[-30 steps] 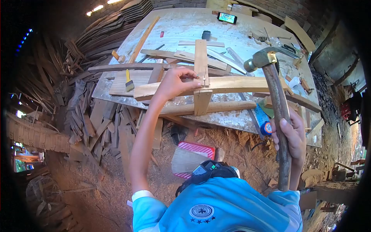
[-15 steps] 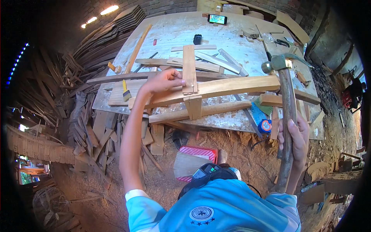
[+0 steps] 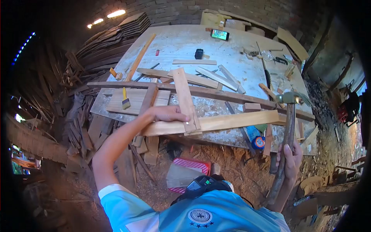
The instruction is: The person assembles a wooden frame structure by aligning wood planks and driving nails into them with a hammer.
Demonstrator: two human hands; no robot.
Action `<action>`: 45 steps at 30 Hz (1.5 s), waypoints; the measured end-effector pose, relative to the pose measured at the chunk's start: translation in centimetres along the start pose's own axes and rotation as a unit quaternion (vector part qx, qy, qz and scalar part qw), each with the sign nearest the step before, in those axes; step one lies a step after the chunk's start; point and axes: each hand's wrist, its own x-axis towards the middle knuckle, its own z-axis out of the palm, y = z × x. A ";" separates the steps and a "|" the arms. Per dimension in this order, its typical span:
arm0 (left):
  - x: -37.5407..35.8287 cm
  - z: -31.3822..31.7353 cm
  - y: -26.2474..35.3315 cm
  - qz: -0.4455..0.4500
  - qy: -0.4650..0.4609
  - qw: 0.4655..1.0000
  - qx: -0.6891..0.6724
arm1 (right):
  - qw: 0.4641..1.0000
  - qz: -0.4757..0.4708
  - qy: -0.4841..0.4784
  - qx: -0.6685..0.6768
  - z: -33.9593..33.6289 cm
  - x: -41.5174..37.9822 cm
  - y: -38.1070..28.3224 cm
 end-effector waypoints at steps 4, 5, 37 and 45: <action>-1.7 3.2 0.6 0.026 0.026 0.998 0.044 | 0.997 -0.012 0.070 0.010 0.8 -5.7 -1.0; -2.5 4.3 0.9 0.040 0.043 0.998 0.033 | 0.995 -0.025 0.094 0.014 1.2 -8.3 -1.3; 12.5 62.6 -20.1 -0.150 -0.178 0.889 -0.394 | 0.853 0.099 0.504 0.090 -9.7 -51.9 15.5; 24.5 72.8 -42.5 -0.126 -0.205 0.904 -0.354 | 0.809 0.298 0.505 0.026 -11.1 -55.0 43.4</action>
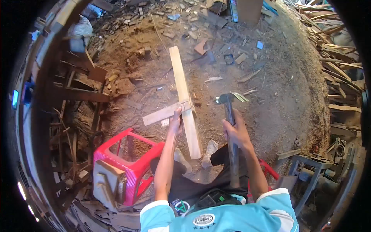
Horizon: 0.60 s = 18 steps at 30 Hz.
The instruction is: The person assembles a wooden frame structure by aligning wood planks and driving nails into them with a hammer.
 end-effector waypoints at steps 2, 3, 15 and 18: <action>3.5 -2.6 -2.6 -0.034 0.007 0.999 0.032 | 0.999 -0.017 -0.045 -0.024 1.1 2.7 3.3; 4.3 -3.2 -3.8 -0.051 0.007 0.998 0.045 | 0.997 -0.026 -0.066 -0.039 1.4 3.8 4.8; 10.5 -9.0 -11.3 -0.043 0.054 0.990 0.123 | 0.969 -0.156 -0.154 -0.110 4.6 11.4 14.2; 10.6 -10.1 -12.6 0.036 -0.035 0.999 0.013 | 0.965 -0.128 -0.156 -0.167 4.8 11.5 14.3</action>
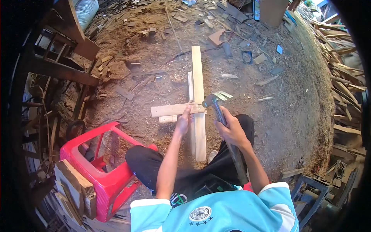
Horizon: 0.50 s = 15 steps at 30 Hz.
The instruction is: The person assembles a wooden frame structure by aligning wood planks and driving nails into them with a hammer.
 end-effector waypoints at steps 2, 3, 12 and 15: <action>-0.9 0.4 0.8 0.019 -0.018 1.000 -0.016 | 1.000 0.011 0.013 0.027 0.5 -0.1 0.3; -0.8 0.5 1.1 0.027 -0.010 0.999 -0.018 | 0.999 0.013 0.018 0.037 0.7 0.0 0.4; -0.9 1.2 1.9 0.042 -0.025 0.998 0.030 | 0.998 0.018 0.034 -0.048 3.0 -0.6 0.4; -0.6 1.6 1.7 0.063 -0.033 0.995 0.064 | 0.992 -0.059 0.097 -0.047 2.7 -1.7 -2.4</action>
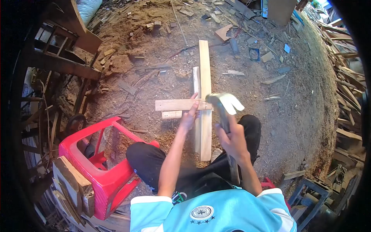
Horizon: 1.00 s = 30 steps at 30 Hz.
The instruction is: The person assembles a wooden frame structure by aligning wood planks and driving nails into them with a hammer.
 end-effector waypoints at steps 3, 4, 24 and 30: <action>-0.3 0.9 0.1 -0.004 0.008 1.000 -0.018 | 0.997 -0.059 0.045 0.002 -0.1 -0.5 -1.4; -0.5 0.9 0.4 -0.007 0.012 1.000 -0.013 | 0.997 -0.060 0.041 -0.008 0.5 -0.6 -0.2; -1.1 -0.2 -1.6 0.076 0.049 0.995 0.031 | 0.999 0.022 0.047 0.011 0.6 -1.1 1.8; -1.2 1.5 0.7 0.031 0.046 0.994 -0.091 | 0.977 -0.130 0.148 0.085 -0.3 -3.4 -3.8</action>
